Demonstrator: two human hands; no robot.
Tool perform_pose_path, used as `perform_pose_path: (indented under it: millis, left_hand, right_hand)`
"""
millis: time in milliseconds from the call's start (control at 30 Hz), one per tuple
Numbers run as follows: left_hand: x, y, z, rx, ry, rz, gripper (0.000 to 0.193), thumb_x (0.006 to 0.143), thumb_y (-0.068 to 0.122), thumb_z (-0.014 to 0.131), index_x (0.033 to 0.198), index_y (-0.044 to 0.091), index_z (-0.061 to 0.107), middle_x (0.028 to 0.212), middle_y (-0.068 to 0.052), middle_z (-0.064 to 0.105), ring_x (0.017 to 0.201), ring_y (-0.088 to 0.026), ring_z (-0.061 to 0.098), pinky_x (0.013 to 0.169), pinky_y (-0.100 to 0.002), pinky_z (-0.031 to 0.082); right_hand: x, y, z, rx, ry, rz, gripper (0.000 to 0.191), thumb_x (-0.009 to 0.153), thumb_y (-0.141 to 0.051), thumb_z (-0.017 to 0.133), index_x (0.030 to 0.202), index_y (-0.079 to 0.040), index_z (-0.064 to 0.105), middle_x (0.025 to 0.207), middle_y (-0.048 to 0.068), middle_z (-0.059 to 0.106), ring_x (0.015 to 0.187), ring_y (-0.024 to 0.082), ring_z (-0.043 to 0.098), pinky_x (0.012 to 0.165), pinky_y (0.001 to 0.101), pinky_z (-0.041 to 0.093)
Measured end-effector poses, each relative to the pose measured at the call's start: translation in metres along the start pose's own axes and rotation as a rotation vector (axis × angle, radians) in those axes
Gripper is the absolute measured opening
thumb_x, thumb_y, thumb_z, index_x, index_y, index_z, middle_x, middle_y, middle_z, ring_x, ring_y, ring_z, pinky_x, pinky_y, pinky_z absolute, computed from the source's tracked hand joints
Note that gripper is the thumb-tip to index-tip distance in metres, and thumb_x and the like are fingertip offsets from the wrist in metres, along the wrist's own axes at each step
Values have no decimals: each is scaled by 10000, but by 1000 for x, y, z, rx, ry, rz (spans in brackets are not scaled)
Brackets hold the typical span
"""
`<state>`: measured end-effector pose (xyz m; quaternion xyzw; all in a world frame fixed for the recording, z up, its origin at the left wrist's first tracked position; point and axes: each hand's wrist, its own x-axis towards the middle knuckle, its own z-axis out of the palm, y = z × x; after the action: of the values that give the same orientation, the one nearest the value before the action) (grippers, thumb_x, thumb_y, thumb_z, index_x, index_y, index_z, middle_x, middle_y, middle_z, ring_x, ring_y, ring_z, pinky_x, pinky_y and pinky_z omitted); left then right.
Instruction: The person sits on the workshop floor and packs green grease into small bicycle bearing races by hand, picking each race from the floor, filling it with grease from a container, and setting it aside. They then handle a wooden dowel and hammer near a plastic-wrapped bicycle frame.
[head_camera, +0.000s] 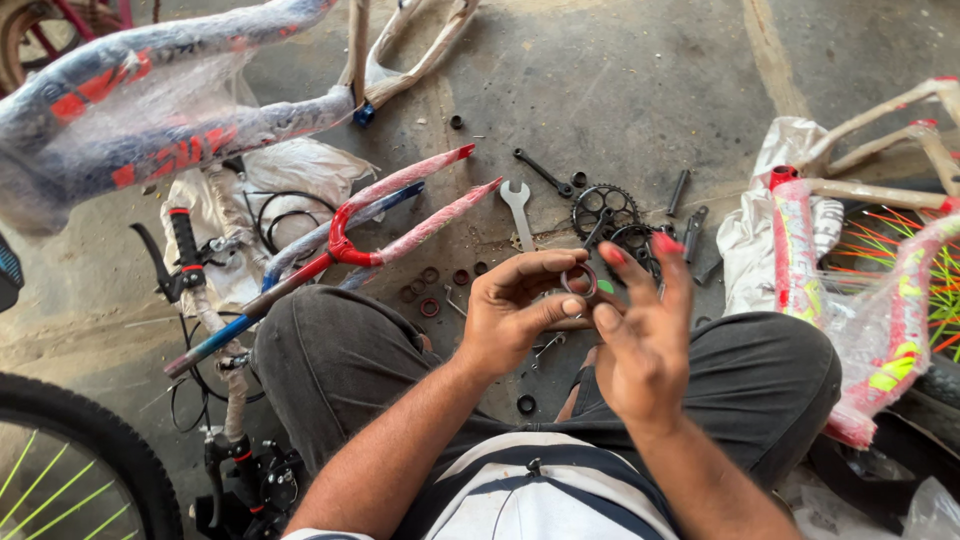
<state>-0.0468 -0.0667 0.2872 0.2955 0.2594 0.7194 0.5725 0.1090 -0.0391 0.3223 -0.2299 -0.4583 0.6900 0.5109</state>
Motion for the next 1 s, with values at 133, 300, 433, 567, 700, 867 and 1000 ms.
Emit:
perform_pose_path:
  millis: [133,300,433,567,700,867,1000]
  left_hand:
    - [2,9,1,-72,-37,-144,438,924,73,761,1341,-3,648,1276,-94,713,1153,-178,683,1022,-343,584]
    - [3,7,-4,-119,14,-227,408,936,67,760,1318,-36,662,1213,-138,730,1122,-193,700,982,-363,589]
    - [2,-6,-5,-97,42,-82,383,942,33,776,1301,-42,667,1266,-148,724,1140,-176,690,1023,-343,565]
    - [0,-10,-7,-119,81,-94,358,931,36,774,1263,-40,667,1278,-156,717,1142,-175,695,1034,-352,571]
    - [0,-8,-7,-126,79,-99,355,926,37,768,1257,-42,667,1283,-160,712,1148,-185,697,1025,-361,577]
    - [0,-8,-7,-83,57,-72,357,943,29,767,1277,-52,670,1297,-163,711,1162,-195,696,1070,-358,562]
    - [0,-8,-7,-75,75,-104,382,928,14,777,1290,-48,671,1228,-164,724,1142,-201,704,1047,-367,565]
  right_hand:
    - [13,-10,-1,125,10,155,863,963,94,586,1664,-168,156,1565,190,444,1201,233,630,1054,392,517]
    - [0,0,-7,-321,-179,-107,972,980,76,561,1676,-229,-45,1707,175,304,1058,210,709,956,358,636]
    - [-7,21,-16,-734,-352,-362,1005,981,70,608,1655,-165,-100,1721,222,226,1039,242,744,884,335,639]
    - [-9,25,-19,-1140,-284,-556,985,954,15,693,1604,9,-47,1628,261,354,986,262,769,813,320,612]
    - [-7,16,-17,-1397,-247,-765,945,928,-32,757,1565,69,67,1535,257,472,981,278,759,763,334,569]
    - [-2,5,-15,-1230,-103,-542,796,832,-5,751,1521,-65,358,1363,206,566,1241,294,632,1045,425,543]
    - [-2,11,-14,-773,-245,-385,922,948,-13,688,1639,-39,77,1528,192,539,1561,274,385,1316,434,309]
